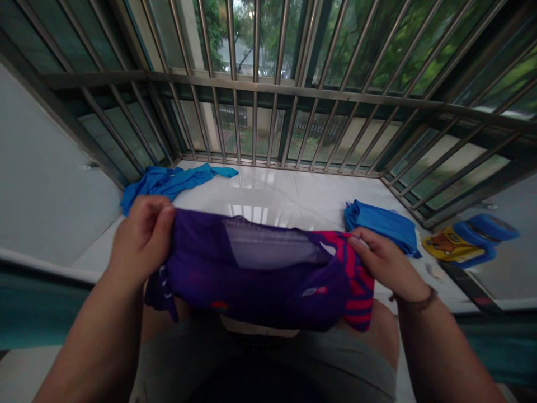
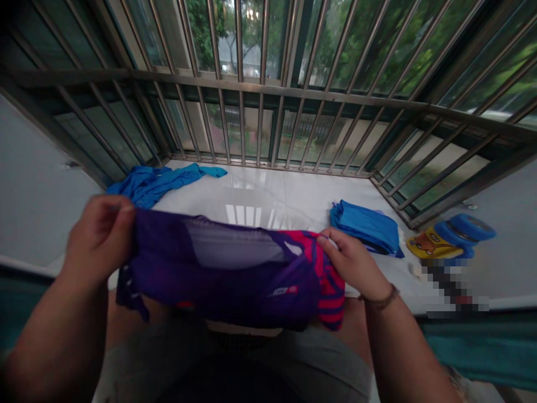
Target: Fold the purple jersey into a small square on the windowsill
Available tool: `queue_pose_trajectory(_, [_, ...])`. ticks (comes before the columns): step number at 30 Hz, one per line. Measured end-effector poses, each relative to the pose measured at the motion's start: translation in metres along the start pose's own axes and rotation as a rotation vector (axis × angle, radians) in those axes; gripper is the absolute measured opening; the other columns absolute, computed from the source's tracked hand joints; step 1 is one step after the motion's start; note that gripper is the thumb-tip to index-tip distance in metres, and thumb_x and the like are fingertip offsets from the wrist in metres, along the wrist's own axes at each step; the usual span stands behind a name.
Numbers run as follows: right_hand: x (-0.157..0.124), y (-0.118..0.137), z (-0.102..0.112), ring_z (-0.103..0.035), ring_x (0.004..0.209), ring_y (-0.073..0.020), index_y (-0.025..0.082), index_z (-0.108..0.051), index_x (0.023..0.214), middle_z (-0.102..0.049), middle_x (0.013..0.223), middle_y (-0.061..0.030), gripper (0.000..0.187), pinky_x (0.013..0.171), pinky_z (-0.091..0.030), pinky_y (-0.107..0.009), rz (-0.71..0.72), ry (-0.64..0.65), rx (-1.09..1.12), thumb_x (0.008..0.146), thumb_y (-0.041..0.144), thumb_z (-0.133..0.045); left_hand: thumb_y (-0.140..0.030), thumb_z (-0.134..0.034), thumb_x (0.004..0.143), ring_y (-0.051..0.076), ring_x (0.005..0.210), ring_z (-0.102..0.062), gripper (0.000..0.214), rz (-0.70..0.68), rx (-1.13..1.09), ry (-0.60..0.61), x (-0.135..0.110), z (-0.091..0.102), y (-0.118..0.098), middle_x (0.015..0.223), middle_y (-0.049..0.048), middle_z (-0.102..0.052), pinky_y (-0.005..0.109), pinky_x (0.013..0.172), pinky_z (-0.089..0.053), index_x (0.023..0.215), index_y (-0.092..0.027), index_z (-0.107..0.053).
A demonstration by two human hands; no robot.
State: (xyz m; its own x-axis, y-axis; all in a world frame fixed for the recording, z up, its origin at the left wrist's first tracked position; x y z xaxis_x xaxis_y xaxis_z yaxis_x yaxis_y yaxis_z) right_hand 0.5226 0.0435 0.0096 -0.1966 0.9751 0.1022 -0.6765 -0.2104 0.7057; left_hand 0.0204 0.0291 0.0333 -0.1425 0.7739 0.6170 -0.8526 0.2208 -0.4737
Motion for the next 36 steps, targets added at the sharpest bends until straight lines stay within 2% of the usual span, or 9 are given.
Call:
queue_pose_trajectory(5, [0.156, 0.014, 0.028, -0.069, 0.114, -0.0265, 0.007, -0.076, 0.111, -0.075, 0.104, -0.0127, 0.049, 0.100, -0.045, -0.042, 0.018, -0.290, -0.363, 0.112, 0.048, -0.051, -0.035, -0.039, 0.117, 0.026, 0.108, -0.072, 0.038, 0.004, 0.157, 0.210, 0.144, -0.100, -0.016, 0.114, 0.0118, -0.073, 0.038, 0.099, -0.051, 0.137, -0.009, -0.059])
queue_pose_trajectory(9, [0.214, 0.016, 0.025, -0.049, 0.145, -0.0412, 0.003, -0.071, 0.131, -0.061, 0.146, -0.0318, 0.038, 0.116, -0.032, -0.063, -0.075, -0.538, -0.429, 0.111, 0.028, -0.053, -0.022, -0.059, 0.106, 0.040, 0.135, -0.061, 0.040, 0.060, 0.420, 0.381, 0.181, -0.167, -0.005, 0.147, 0.0322, -0.061, 0.053, 0.111, -0.045, 0.142, -0.004, -0.058])
queue_pose_trajectory(12, [0.192, 0.012, -0.009, -0.047, 0.145, -0.0396, 0.006, -0.064, 0.145, -0.053, 0.157, -0.0317, 0.043, 0.120, -0.034, -0.060, 0.014, -0.450, -0.497, 0.107, 0.025, -0.054, -0.020, -0.056, 0.106, 0.037, 0.133, -0.062, 0.032, 0.017, 0.397, 0.494, 0.142, -0.192, 0.006, 0.140, 0.0283, -0.067, 0.049, 0.111, -0.047, 0.134, -0.008, -0.066])
queue_pose_trajectory(17, [0.072, -0.022, -0.116, -0.069, 0.112, -0.0280, 0.019, -0.076, 0.121, -0.076, 0.121, -0.0138, 0.026, 0.106, -0.053, -0.043, 0.162, -0.034, -0.504, 0.106, 0.034, -0.060, -0.020, -0.049, 0.108, 0.027, 0.109, -0.071, 0.028, -0.279, -0.030, 0.731, -0.015, -0.205, 0.026, 0.113, 0.0125, -0.078, 0.042, 0.105, -0.054, 0.110, -0.021, -0.076])
queue_pose_trajectory(19, [0.023, -0.046, -0.155, -0.068, 0.125, -0.0314, 0.019, -0.071, 0.138, -0.072, 0.141, -0.0162, 0.039, 0.110, -0.054, -0.046, 0.140, 0.160, -0.520, 0.106, 0.039, -0.062, -0.024, -0.053, 0.107, 0.027, 0.116, -0.072, 0.025, -0.307, -0.117, 0.767, -0.080, -0.201, 0.038, 0.124, 0.0127, -0.077, 0.044, 0.107, -0.057, 0.113, -0.022, -0.077])
queue_pose_trajectory(22, [-0.020, -0.079, -0.186, -0.047, 0.158, -0.0359, 0.024, -0.057, 0.161, -0.048, 0.172, -0.0130, 0.057, 0.129, -0.038, -0.060, 0.078, 0.182, -0.547, 0.107, 0.044, -0.059, -0.030, -0.056, 0.107, 0.031, 0.140, -0.064, 0.035, -0.262, -0.076, 0.635, -0.143, -0.189, 0.056, 0.155, 0.0150, -0.066, 0.057, 0.123, -0.047, 0.138, -0.022, -0.071])
queue_pose_trajectory(25, [-0.032, -0.097, -0.194, -0.037, 0.165, -0.0325, 0.029, -0.050, 0.167, -0.040, 0.178, -0.0076, 0.058, 0.134, -0.028, -0.065, 0.066, 0.138, -0.548, 0.112, 0.045, -0.048, -0.041, -0.060, 0.106, 0.033, 0.140, -0.064, 0.044, -0.179, 0.004, 0.513, -0.164, -0.173, 0.066, 0.154, 0.0164, -0.066, 0.056, 0.120, -0.050, 0.145, -0.022, -0.065])
queue_pose_trajectory(29, [-0.031, -0.099, -0.197, -0.038, 0.164, -0.0324, 0.029, -0.051, 0.166, -0.042, 0.176, -0.0071, 0.057, 0.133, -0.027, -0.066, 0.066, 0.073, -0.572, 0.112, 0.044, -0.045, -0.048, -0.061, 0.103, 0.034, 0.102, -0.072, 0.028, 0.036, 0.161, 0.430, -0.160, -0.151, 0.071, 0.106, 0.0131, -0.076, 0.048, 0.096, -0.058, 0.104, -0.022, -0.072])
queue_pose_trajectory(36, [-0.032, -0.092, -0.201, -0.041, 0.163, -0.0318, 0.029, -0.054, 0.164, -0.044, 0.175, -0.0057, 0.055, 0.134, -0.027, -0.063, 0.070, 0.023, -0.601, 0.112, 0.042, -0.043, -0.055, -0.052, 0.102, 0.024, 0.073, -0.067, 0.040, 0.406, -0.132, 0.485, -0.137, -0.134, 0.084, 0.073, 0.0021, -0.069, 0.033, 0.071, -0.050, 0.078, -0.025, -0.062])
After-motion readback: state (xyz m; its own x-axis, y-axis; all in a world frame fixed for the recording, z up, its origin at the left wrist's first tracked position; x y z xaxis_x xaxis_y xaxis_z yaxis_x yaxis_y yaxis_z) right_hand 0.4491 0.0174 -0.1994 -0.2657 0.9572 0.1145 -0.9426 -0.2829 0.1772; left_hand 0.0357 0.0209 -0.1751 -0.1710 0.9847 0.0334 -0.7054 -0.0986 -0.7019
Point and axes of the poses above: each hand's wrist, its own x-axis towards the middle knuckle, its own z-axis out of the back of the hand, y = z × x, the point moved 2 cm from there along x, towards the middle knuckle
